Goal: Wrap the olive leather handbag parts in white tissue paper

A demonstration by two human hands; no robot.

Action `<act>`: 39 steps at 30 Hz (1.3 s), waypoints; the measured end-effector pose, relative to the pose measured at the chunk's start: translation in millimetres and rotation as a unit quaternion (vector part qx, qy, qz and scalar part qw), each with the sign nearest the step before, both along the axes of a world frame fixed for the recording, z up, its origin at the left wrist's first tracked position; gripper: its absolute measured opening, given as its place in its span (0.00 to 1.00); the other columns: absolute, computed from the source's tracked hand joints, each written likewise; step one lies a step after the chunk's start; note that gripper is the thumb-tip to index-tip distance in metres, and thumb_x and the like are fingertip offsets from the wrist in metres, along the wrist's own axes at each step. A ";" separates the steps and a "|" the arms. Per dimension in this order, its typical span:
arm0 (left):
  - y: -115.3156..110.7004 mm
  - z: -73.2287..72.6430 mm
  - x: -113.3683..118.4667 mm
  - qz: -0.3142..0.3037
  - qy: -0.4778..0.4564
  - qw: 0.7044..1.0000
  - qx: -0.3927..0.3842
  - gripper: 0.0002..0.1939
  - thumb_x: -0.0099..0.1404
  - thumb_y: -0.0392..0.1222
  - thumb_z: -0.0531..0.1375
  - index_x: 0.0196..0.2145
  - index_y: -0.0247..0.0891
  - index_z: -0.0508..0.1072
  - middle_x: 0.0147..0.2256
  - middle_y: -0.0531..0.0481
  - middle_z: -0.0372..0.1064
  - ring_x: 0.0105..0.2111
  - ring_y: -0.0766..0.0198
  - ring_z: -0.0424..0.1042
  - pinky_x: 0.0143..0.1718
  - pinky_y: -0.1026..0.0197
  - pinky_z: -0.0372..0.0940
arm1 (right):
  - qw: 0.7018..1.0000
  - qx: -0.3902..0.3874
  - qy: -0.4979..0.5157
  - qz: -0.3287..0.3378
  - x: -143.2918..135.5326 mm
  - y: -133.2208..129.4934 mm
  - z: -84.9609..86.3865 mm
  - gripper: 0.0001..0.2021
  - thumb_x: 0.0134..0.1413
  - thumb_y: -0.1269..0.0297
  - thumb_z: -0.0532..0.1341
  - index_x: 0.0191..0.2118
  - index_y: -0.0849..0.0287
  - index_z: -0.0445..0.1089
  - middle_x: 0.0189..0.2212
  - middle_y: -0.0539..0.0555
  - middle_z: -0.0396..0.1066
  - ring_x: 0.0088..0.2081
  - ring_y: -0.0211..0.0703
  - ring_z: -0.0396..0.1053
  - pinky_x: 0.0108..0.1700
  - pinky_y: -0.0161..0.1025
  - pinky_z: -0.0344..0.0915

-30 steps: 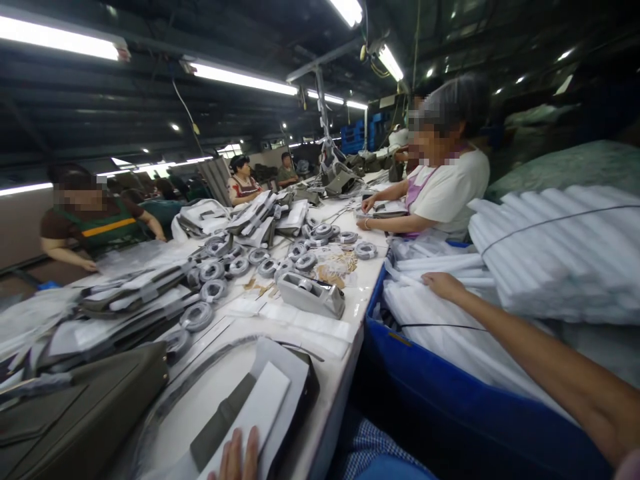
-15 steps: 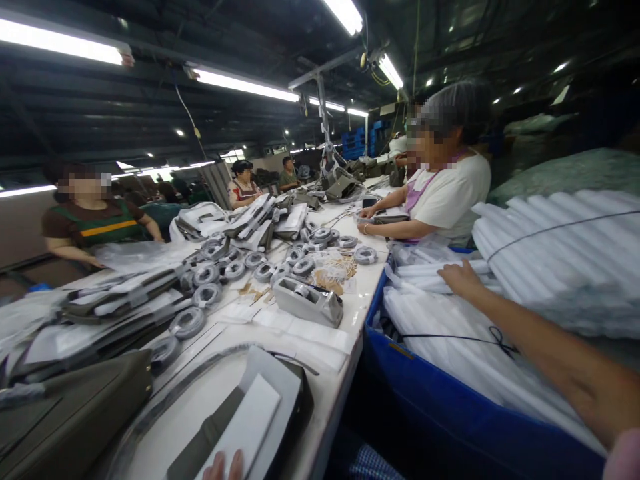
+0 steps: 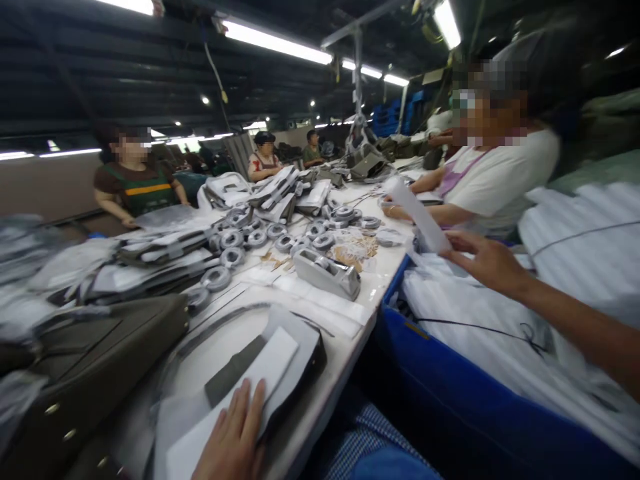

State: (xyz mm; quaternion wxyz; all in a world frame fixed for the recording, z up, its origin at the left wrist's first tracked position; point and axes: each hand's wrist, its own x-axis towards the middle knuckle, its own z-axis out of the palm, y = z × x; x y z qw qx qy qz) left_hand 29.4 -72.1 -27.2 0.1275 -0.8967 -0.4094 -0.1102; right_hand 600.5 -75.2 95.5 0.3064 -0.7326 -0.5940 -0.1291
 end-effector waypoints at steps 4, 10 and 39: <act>0.0 58.6 14.0 0.059 0.022 0.985 -0.158 0.37 0.62 0.29 0.55 0.67 0.42 0.57 0.65 0.42 0.58 0.61 0.54 0.66 0.58 0.54 0.66 | 0.941 0.030 -0.052 0.333 -106.3 -20.5 -27.9 0.15 0.66 0.53 0.58 0.54 0.49 0.74 0.47 0.55 0.78 0.45 0.49 0.76 0.49 0.45 0.73; 8.4 102.6 28.4 0.078 0.018 0.961 -0.265 0.32 0.64 0.31 0.59 0.65 0.38 0.61 0.64 0.40 0.58 0.59 0.50 0.68 0.59 0.49 0.65 | 0.899 0.050 -0.117 0.420 -239.0 -41.9 -76.8 0.17 0.66 0.72 0.53 0.52 0.53 0.75 0.42 0.57 0.77 0.44 0.51 0.73 0.45 0.48 0.73; -11.5 -14.5 21.3 0.072 0.031 0.986 0.148 0.46 0.61 0.19 0.48 0.71 0.43 0.35 0.61 0.45 0.65 0.59 0.58 0.67 0.54 0.58 0.69 | 0.840 0.096 -0.148 0.513 -294.0 30.2 -93.1 0.19 0.68 0.70 0.53 0.61 0.56 0.66 0.56 0.52 0.73 0.57 0.47 0.71 0.63 0.53 0.66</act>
